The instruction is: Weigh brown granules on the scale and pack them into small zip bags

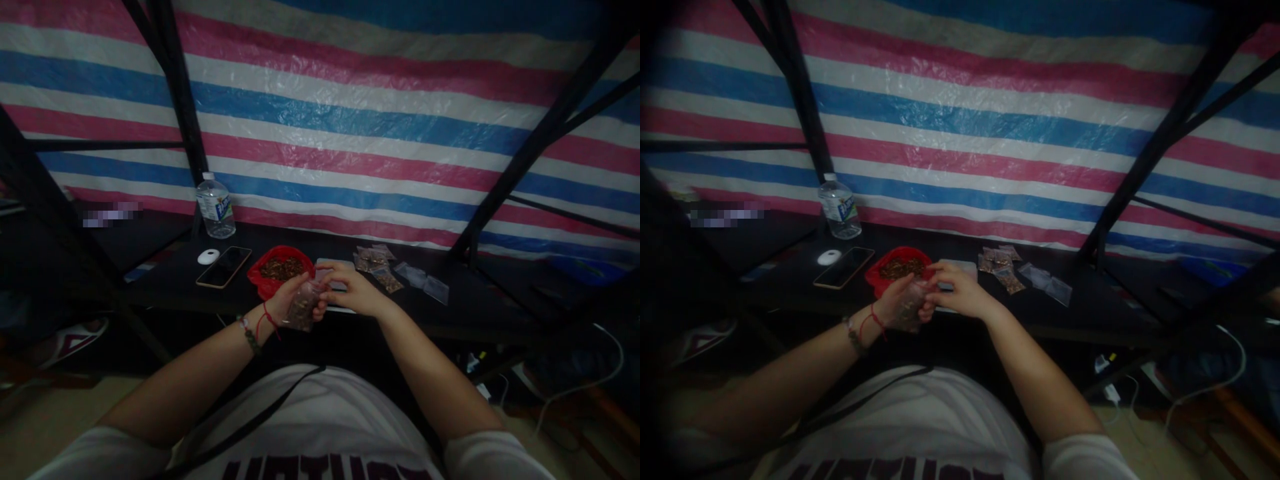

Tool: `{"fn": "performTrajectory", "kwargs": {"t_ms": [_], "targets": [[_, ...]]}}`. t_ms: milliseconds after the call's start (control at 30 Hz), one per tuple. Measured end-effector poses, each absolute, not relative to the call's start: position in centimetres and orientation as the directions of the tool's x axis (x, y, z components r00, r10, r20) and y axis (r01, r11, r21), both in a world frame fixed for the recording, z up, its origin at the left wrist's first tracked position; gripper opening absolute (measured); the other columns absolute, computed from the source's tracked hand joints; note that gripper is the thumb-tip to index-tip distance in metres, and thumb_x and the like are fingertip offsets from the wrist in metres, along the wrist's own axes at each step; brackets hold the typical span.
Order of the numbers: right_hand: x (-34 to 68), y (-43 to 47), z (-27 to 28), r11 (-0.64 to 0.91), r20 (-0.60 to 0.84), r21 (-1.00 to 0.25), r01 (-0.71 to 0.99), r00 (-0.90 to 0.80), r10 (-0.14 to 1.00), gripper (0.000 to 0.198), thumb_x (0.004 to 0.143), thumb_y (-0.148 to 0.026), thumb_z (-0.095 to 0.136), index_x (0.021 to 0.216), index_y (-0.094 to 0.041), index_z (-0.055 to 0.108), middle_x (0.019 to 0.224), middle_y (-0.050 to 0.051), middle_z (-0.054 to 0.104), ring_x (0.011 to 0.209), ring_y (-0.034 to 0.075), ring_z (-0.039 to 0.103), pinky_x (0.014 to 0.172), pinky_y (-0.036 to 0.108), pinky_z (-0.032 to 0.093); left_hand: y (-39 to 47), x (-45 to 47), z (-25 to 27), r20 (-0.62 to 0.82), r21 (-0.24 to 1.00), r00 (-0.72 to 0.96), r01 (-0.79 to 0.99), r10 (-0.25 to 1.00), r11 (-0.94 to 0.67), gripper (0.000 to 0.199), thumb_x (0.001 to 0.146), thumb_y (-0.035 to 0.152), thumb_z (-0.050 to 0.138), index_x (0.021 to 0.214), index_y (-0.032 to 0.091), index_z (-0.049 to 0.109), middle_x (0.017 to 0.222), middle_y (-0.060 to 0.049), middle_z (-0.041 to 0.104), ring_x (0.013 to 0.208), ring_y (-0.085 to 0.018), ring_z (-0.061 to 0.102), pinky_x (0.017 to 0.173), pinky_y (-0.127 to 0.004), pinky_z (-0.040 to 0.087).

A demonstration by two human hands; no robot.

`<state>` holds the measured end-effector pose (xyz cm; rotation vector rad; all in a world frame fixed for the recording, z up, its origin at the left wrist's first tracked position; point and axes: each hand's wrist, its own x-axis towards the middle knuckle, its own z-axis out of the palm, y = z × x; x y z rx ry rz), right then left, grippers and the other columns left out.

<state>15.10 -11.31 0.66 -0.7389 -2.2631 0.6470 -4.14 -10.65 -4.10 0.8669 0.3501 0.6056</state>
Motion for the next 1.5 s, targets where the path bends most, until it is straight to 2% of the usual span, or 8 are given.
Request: {"fn": "performTrajectory", "kwargs": {"t_ms": [167, 300, 500, 600, 667, 833, 1333, 1500], "targets": [[16.3, -11.8, 0.9, 0.708, 0.539, -0.626, 0.327, -0.476, 0.695, 0.009, 0.081, -0.028, 0.066, 0.079, -0.019, 0.068, 0.104, 0.007, 0.064, 0.098, 0.018, 0.061, 0.089, 0.034, 0.047, -10.9, -3.8, -4.5, 0.034, 0.898, 0.79, -0.293, 0.612, 0.329, 0.057, 0.074, 0.06, 0.063, 0.106, 0.013, 0.061, 0.098, -0.012, 0.067, 0.087, -0.022, 0.064, 0.074, -0.032, 0.046], [18.2, -10.6, 1.3, 0.694, 0.606, -0.634, 0.343, -0.337, 0.72, 0.009, 0.076, -0.028, 0.07, 0.077, -0.018, 0.07, 0.095, 0.007, 0.066, 0.091, 0.018, 0.062, 0.081, 0.031, 0.048, -10.3, -3.6, -4.6, 0.023, 0.98, 0.663, -0.164, 0.748, 0.115, 0.044, 0.07, 0.046, 0.074, 0.096, 0.011, 0.066, 0.089, -0.01, 0.07, 0.075, -0.016, 0.065, 0.064, -0.024, 0.045], [18.2, -9.8, 0.5, 0.462, 0.406, -0.845, 0.269, -0.238, 0.882, 0.031, 0.071, -0.032, 0.071, 0.099, -0.018, 0.07, 0.085, 0.005, 0.068, 0.071, 0.015, 0.063, 0.062, 0.027, 0.05, -9.6, -3.6, -4.7, 0.06, 0.99, 0.594, 0.069, 0.802, -0.125, 0.04, 0.073, 0.05, 0.069, 0.077, 0.01, 0.07, 0.069, -0.006, 0.071, 0.062, -0.014, 0.063, 0.055, -0.022, 0.044], [17.9, -9.5, 0.1, 0.265, 0.222, -0.945, 0.193, -0.215, 0.951, 0.049, 0.069, -0.034, 0.073, 0.113, -0.016, 0.065, 0.079, 0.004, 0.07, 0.06, 0.013, 0.061, 0.052, 0.024, 0.048, -9.5, -3.3, -4.9, 0.117, 0.991, 0.586, -0.02, 0.802, -0.13, 0.036, 0.071, 0.042, 0.072, 0.09, 0.011, 0.07, 0.083, -0.007, 0.073, 0.072, -0.016, 0.067, 0.065, -0.026, 0.05], [17.9, -9.5, 0.0, 0.23, 0.185, -0.954, 0.191, -0.227, 0.956, 0.039, 0.067, -0.036, 0.074, 0.099, -0.014, 0.07, 0.071, 0.004, 0.069, 0.056, 0.012, 0.06, 0.051, 0.023, 0.047, -9.5, -3.0, -4.9, 0.154, 0.988, 0.555, -0.095, 0.817, -0.122, 0.042, 0.066, 0.034, 0.078, 0.1, 0.012, 0.068, 0.096, -0.008, 0.073, 0.084, -0.019, 0.068, 0.078, -0.032, 0.052], [17.7, -9.7, 0.1, 0.301, 0.248, -0.927, 0.223, -0.236, 0.939, 0.027, 0.065, -0.04, 0.075, 0.071, -0.014, 0.07, 0.058, 0.0, 0.063, 0.05, 0.01, 0.054, 0.049, 0.022, 0.041, -10.0, -2.8, -4.7, 0.155, 0.987, 0.566, -0.131, 0.809, -0.098, 0.036, 0.069, 0.032, 0.076, 0.098, 0.012, 0.069, 0.098, -0.01, 0.073, 0.089, -0.021, 0.068, 0.087, -0.038, 0.051], [16.4, -10.2, -0.2, 0.393, 0.363, -0.886, 0.248, -0.157, 0.918, 0.024, 0.069, -0.039, 0.071, 0.072, -0.016, 0.071, 0.062, 0.001, 0.064, 0.054, 0.011, 0.053, 0.053, 0.023, 0.041, -10.7, -2.6, -3.7, 0.192, 0.981, 0.486, -0.117, 0.853, -0.155, 0.035, 0.07, 0.037, 0.074, 0.095, 0.013, 0.072, 0.093, -0.008, 0.074, 0.086, -0.022, 0.068, 0.085, -0.036, 0.051], [16.3, -10.0, -0.3, 0.448, 0.427, -0.854, 0.265, -0.135, 0.894, 0.02, 0.071, -0.036, 0.068, 0.074, -0.017, 0.071, 0.065, 0.001, 0.066, 0.057, 0.012, 0.056, 0.056, 0.024, 0.043, -9.8, -2.9, -3.9, 0.309, 0.945, 0.207, -0.172, 0.928, -0.277, 0.035, 0.069, 0.041, 0.075, 0.09, 0.014, 0.07, 0.086, -0.007, 0.072, 0.077, -0.018, 0.066, 0.074, -0.031, 0.052]]}}
